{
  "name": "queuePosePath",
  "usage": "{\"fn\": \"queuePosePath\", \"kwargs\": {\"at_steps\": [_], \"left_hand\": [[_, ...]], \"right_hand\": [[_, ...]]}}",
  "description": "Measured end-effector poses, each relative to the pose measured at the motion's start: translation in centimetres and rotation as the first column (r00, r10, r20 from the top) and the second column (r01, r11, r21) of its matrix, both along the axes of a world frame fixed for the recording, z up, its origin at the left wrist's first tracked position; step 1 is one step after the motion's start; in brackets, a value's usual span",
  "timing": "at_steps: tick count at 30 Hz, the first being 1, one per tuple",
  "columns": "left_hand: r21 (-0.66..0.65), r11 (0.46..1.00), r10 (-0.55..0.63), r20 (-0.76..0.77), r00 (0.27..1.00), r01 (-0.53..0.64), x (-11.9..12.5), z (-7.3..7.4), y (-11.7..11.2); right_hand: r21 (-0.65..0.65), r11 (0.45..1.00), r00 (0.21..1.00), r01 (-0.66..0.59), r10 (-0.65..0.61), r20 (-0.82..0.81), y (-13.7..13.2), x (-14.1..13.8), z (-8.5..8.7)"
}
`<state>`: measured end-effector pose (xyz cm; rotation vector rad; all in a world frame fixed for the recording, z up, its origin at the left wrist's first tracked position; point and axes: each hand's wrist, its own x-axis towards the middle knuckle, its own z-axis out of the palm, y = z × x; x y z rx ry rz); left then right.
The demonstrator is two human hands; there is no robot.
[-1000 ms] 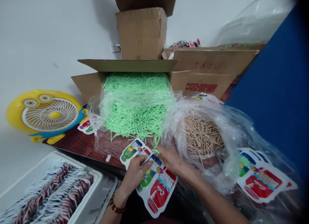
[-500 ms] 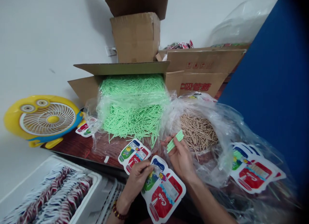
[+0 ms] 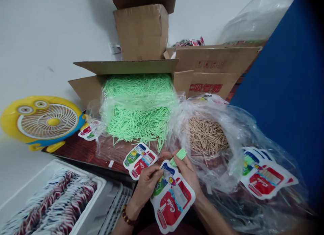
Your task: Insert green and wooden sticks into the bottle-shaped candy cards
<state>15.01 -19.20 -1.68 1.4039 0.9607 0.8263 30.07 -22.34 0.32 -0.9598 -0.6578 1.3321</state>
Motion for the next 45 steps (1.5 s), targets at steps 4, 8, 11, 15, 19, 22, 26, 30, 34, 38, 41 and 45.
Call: {"fn": "queuePosePath", "kwargs": {"at_steps": [4, 8, 11, 15, 19, 22, 26, 30, 34, 38, 41, 45], "left_hand": [[-0.112, 0.994, 0.001, 0.096, 0.995, 0.010, 0.1, -0.1, 0.4], [-0.194, 0.981, 0.037, 0.184, 0.982, -0.001, 0.3, -0.3, 0.7], [-0.219, 0.976, 0.034, 0.224, 0.974, 0.016, 0.4, -0.3, 0.8], [-0.269, 0.962, 0.019, 0.265, 0.964, 0.055, 0.4, -0.2, 1.0], [-0.244, 0.969, 0.038, 0.298, 0.954, 0.038, 0.5, -0.2, 1.3], [-0.199, 0.980, 0.046, 0.299, 0.953, 0.015, 0.9, -0.2, 1.5], [-0.229, 0.973, 0.054, 0.365, 0.930, 0.033, 1.2, 0.3, 1.5], [-0.274, 0.952, -0.017, 0.400, 0.916, 0.137, 1.2, 1.3, 1.7], [-0.275, 0.947, -0.064, 0.354, 0.933, 0.169, 1.4, 2.0, 2.1], [-0.217, 0.974, -0.004, 0.281, 0.960, 0.068, 1.6, 1.7, 2.1], [-0.158, 0.987, 0.024, 0.209, 0.978, 0.010, 1.5, 1.5, 1.9], [-0.221, 0.970, -0.035, 0.295, 0.955, 0.104, 1.4, 1.8, 1.7]], "right_hand": [[0.007, 0.992, 0.982, -0.129, 0.129, -0.141, 0.6, 0.7, 1.3], [0.117, 0.961, 0.957, -0.251, 0.228, 0.178, 1.2, 2.7, 2.4], [-0.029, 0.888, 0.690, -0.459, 0.376, 0.619, 1.3, 4.2, 2.9], [-0.160, 0.819, 0.381, -0.551, 0.418, 0.825, 1.4, 5.4, 3.5], [-0.166, 0.831, 0.271, -0.531, 0.352, 0.896, 1.6, 5.7, 4.4], [-0.168, 0.812, 0.203, -0.559, 0.331, 0.921, 1.6, 5.7, 4.6], [-0.140, 0.856, 0.311, -0.498, 0.327, 0.893, 2.2, 6.4, 3.7], [-0.148, 0.881, 0.417, -0.448, 0.353, 0.838, 3.0, 7.2, 3.3], [-0.133, 0.880, 0.428, -0.456, 0.348, 0.834, 3.2, 7.0, 3.6], [-0.138, 0.871, 0.440, -0.472, 0.368, 0.819, 3.4, 6.9, 3.5], [-0.169, 0.867, 0.426, -0.469, 0.389, 0.816, 3.6, 7.1, 3.2], [-0.157, 0.886, 0.418, -0.436, 0.354, 0.837, 3.8, 7.5, 3.0]]}}
